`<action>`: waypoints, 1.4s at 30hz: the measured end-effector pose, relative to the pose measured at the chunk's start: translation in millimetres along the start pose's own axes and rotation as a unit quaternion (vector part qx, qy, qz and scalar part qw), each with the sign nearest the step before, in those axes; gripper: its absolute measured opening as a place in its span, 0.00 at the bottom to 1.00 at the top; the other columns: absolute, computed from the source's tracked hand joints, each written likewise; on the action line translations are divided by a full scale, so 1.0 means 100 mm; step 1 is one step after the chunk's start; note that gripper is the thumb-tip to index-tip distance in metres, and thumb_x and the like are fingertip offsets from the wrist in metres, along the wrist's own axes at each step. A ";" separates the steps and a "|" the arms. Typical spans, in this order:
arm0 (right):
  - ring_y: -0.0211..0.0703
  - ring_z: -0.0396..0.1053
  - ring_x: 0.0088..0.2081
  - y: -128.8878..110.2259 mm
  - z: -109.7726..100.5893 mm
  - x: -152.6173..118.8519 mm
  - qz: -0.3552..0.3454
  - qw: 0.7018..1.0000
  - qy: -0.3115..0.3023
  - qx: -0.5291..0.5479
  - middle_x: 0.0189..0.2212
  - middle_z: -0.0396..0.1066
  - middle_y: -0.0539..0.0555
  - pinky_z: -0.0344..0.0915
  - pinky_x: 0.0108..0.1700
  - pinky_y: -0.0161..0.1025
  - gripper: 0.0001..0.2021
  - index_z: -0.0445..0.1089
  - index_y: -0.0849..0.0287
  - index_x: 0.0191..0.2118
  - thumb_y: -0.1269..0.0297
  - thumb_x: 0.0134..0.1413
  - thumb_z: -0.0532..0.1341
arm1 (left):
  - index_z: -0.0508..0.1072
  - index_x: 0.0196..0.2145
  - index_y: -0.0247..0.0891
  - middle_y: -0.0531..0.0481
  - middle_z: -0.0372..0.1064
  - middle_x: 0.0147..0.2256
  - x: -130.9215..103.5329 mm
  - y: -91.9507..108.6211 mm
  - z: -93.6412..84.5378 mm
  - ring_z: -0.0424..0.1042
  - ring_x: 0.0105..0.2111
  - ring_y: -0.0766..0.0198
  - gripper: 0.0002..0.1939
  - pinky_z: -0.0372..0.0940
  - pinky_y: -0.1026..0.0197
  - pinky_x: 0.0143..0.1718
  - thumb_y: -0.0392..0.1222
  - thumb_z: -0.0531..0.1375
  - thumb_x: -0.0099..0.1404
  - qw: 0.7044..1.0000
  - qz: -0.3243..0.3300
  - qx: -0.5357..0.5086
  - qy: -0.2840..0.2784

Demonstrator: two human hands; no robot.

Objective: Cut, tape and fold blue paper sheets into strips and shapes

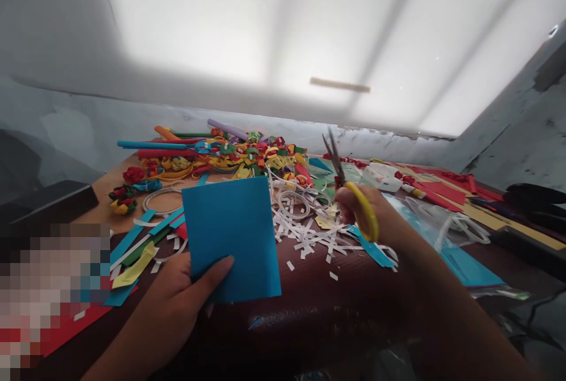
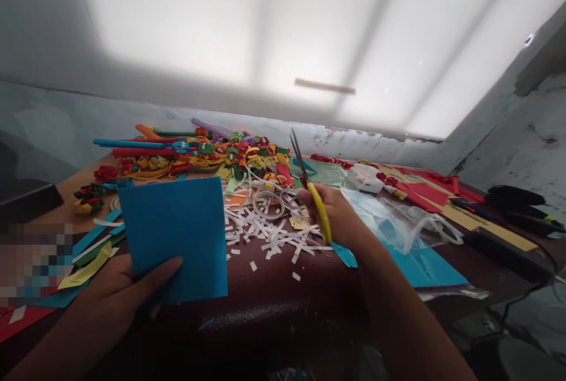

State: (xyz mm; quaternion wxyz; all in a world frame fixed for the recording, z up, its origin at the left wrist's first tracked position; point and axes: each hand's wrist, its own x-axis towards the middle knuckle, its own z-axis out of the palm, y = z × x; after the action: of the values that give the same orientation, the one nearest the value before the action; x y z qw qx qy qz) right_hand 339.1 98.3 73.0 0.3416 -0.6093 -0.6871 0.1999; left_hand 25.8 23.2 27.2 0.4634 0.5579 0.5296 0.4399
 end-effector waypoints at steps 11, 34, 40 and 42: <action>0.64 0.77 0.40 0.18 -0.13 0.06 0.070 0.955 0.075 -0.278 0.32 0.80 0.69 0.67 0.39 0.50 0.15 0.79 0.64 0.34 0.55 0.52 0.68 | 0.71 0.23 0.40 0.51 0.69 0.19 0.07 0.01 -0.02 0.65 0.19 0.62 0.30 0.58 0.62 0.21 0.73 0.62 0.56 0.997 -0.036 0.073 -0.013; 0.44 0.79 0.39 -0.61 0.89 -0.24 -0.328 0.891 0.273 0.156 0.37 0.82 0.51 0.76 0.42 0.44 0.06 0.81 0.49 0.37 0.68 0.60 0.67 | 0.73 0.19 0.41 0.52 0.69 0.17 -0.02 0.11 0.05 0.64 0.19 0.61 0.27 0.58 0.61 0.23 0.69 0.64 0.56 0.996 -0.017 0.083 0.029; 0.45 0.74 0.31 -0.47 0.87 -0.24 -0.180 0.941 0.162 0.238 0.28 0.77 0.52 0.73 0.35 0.44 0.05 0.77 0.55 0.27 0.65 0.50 0.71 | 0.79 0.45 0.44 0.45 0.81 0.36 0.07 0.08 0.10 0.78 0.36 0.46 0.27 0.71 0.53 0.36 0.64 0.68 0.55 0.989 -0.008 0.130 0.070; 0.42 0.72 0.24 -0.41 0.91 -0.31 -0.149 0.942 0.124 0.274 0.22 0.74 0.49 0.72 0.26 0.40 0.10 0.72 0.56 0.27 0.60 0.53 0.71 | 0.70 0.61 0.47 0.42 0.78 0.48 0.09 0.02 0.12 0.77 0.42 0.44 0.39 0.72 0.48 0.41 0.63 0.68 0.55 0.972 0.022 0.173 0.156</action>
State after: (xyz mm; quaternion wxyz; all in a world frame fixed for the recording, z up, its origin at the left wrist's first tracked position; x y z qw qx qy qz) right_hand 246.1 73.7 31.5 0.6038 -0.4029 -0.6407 0.2502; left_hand 38.1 31.1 27.1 0.2619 0.5657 0.6510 0.4331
